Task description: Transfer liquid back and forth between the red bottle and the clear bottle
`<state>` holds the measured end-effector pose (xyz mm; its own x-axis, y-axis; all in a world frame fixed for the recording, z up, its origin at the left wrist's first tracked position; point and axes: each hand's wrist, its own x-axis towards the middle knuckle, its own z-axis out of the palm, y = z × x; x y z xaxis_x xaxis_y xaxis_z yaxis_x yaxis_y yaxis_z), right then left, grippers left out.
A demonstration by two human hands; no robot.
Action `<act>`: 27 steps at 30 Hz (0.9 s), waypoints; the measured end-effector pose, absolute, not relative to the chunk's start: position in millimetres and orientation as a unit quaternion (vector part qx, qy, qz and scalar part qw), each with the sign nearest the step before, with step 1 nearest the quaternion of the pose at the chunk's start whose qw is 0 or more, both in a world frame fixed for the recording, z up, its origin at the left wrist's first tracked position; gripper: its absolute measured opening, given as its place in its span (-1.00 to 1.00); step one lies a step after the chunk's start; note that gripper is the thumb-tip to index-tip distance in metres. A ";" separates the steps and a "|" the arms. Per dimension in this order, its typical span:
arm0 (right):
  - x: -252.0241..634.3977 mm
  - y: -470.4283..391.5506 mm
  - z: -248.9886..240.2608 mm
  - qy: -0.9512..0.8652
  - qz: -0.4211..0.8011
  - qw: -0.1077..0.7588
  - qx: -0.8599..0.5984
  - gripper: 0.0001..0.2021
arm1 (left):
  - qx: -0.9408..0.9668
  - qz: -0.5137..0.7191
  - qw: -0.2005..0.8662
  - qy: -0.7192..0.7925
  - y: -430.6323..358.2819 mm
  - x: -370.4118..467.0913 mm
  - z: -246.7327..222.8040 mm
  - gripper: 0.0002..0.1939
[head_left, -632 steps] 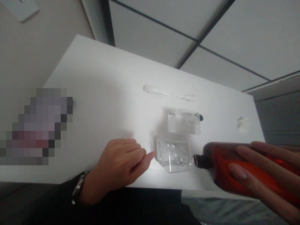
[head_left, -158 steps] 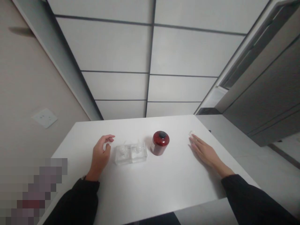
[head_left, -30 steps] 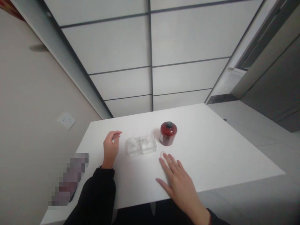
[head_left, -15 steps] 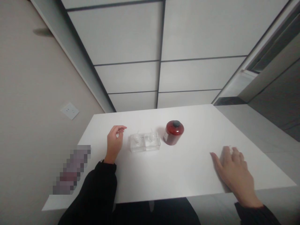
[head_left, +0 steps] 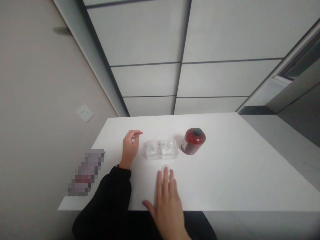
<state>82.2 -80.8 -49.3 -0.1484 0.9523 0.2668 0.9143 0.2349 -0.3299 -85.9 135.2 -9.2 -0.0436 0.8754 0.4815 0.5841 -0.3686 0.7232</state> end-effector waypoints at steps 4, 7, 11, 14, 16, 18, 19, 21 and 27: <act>43.4 -82.6 -40.2 -0.803 0.127 0.202 -0.546 0.26 | 0.676 0.473 0.148 0.545 135.8 -87.8 -10.2 -0.72; 62.3 -80.0 -34.8 -0.827 0.138 0.192 -0.510 0.11 | 0.676 0.468 0.142 0.551 136.3 -90.2 -10.4 -0.71; 120.0 -78.8 -35.1 -0.832 0.098 0.179 -0.516 0.14 | 0.674 0.462 0.139 0.560 136.1 -90.8 -8.0 -0.72; 189.2 -73.4 -42.4 -0.805 0.011 0.183 -0.565 0.04 | 0.668 0.463 0.137 0.566 134.8 -88.4 -3.1 -0.75; 248.7 -67.2 -49.7 -0.767 -0.050 0.180 -0.613 -0.05 | 0.666 0.462 0.138 0.569 133.9 -86.4 0.6 -0.76; 311.0 -60.0 -56.8 -0.719 -0.093 0.163 -0.669 -0.08 | 0.665 0.458 0.143 0.572 133.3 -84.8 3.6 -0.76; 339.8 -56.0 -59.8 -0.695 -0.102 0.147 -0.697 -0.09 | 0.664 0.455 0.145 0.575 133.3 -84.3 4.7 -0.76; 386.5 -46.3 -64.3 -0.656 -0.085 0.105 -0.742 -0.07 | 0.663 0.449 0.149 0.580 133.8 -84.0 6.0 -0.75; 440.7 10.4 -71.0 -0.599 -0.038 0.044 -0.798 0.07 | 0.659 0.439 0.153 0.591 136.0 -85.7 6.0 -0.73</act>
